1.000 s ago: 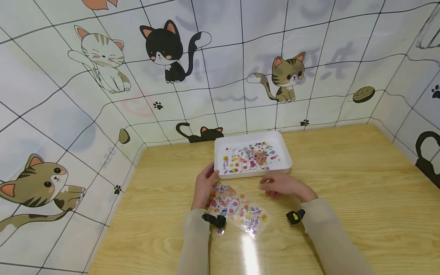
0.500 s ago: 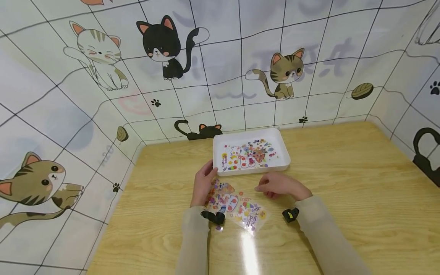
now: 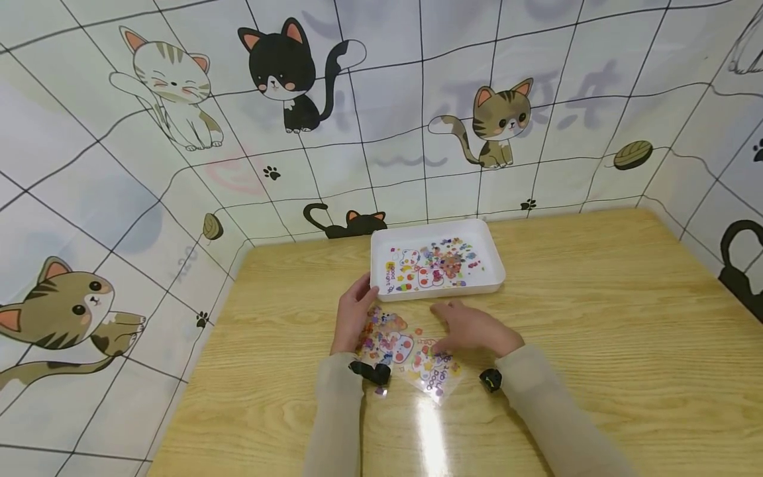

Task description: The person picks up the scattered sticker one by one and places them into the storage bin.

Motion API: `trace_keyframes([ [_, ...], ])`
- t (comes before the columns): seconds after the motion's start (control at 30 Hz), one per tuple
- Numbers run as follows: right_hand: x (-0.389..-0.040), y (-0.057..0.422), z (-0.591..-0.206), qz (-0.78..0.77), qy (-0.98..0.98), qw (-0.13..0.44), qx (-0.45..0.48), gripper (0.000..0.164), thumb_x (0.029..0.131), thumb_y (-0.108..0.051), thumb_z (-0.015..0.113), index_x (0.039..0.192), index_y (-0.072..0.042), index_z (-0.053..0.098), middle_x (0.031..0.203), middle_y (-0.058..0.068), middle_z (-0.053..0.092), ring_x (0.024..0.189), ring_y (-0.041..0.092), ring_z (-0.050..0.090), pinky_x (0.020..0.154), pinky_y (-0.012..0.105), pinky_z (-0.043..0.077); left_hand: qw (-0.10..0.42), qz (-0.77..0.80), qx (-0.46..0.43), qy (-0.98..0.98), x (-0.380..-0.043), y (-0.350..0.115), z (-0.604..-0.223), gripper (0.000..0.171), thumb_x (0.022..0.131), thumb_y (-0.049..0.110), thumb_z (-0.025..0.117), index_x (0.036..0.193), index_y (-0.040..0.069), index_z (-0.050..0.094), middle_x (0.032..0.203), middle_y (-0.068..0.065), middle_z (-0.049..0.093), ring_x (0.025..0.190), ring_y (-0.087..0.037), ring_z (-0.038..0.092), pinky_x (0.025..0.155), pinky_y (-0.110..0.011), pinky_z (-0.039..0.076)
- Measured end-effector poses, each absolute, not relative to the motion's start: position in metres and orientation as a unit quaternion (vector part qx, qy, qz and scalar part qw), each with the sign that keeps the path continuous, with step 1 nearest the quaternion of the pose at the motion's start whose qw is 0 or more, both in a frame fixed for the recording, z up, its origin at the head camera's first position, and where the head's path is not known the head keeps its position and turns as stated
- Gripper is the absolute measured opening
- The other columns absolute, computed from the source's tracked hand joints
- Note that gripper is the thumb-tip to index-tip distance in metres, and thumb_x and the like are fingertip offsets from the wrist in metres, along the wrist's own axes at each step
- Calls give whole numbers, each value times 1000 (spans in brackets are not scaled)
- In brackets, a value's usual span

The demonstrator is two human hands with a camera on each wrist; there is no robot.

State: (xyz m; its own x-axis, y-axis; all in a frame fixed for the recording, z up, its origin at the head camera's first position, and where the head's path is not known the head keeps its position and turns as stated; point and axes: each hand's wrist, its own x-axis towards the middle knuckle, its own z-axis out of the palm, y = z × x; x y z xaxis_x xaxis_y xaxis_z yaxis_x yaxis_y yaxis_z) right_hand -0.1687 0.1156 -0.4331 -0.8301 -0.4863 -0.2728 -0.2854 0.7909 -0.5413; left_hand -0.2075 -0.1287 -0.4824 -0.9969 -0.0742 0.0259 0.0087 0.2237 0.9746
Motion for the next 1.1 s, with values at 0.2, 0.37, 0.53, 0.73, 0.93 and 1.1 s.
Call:
trace_keyframes([
  [0.2,-165,113,-434,-223,930,197,-214,87,69,-34,75,140,-10,29,105,7,41,83,15,44,72,30,43,31,-623,21,-781,-209,-128,-484,40,89,35,53,129,28,48,123,12,51,115,-7,44,97,-35,34],
  [0.37,-169,118,-432,-247,922,193,-225,75,74,-23,73,137,-9,35,93,5,42,76,15,41,64,28,39,31,-626,18,-779,-209,-129,-482,41,89,33,53,129,27,48,125,9,51,115,-7,44,97,-34,34],
  [0.53,-176,122,-434,-275,919,178,-220,62,76,-18,71,131,-7,45,76,2,47,64,15,42,54,27,37,35,-626,16,-779,-208,-128,-481,41,89,32,53,130,25,48,125,7,51,115,-9,44,97,-34,34],
  [0.73,-178,124,-431,-269,925,183,-197,48,77,-22,70,118,-5,54,76,1,51,62,14,45,56,28,39,28,-627,18,-778,-208,-128,-481,41,89,33,53,130,26,47,125,8,50,116,-10,43,98,-37,34],
  [0.93,-166,121,-419,-210,941,201,-174,51,68,-35,76,102,-5,53,89,6,46,70,18,46,61,31,40,22,-627,27,-778,-207,-128,-479,41,89,35,52,130,28,47,125,10,50,116,-9,43,98,-36,33],
  [1.1,-160,118,-415,-188,947,192,-177,47,68,-31,77,96,-5,51,86,7,41,66,19,44,54,29,37,20,-624,34,-780,-207,-128,-478,40,89,34,52,129,28,48,124,12,50,115,-6,43,98,-33,34],
])
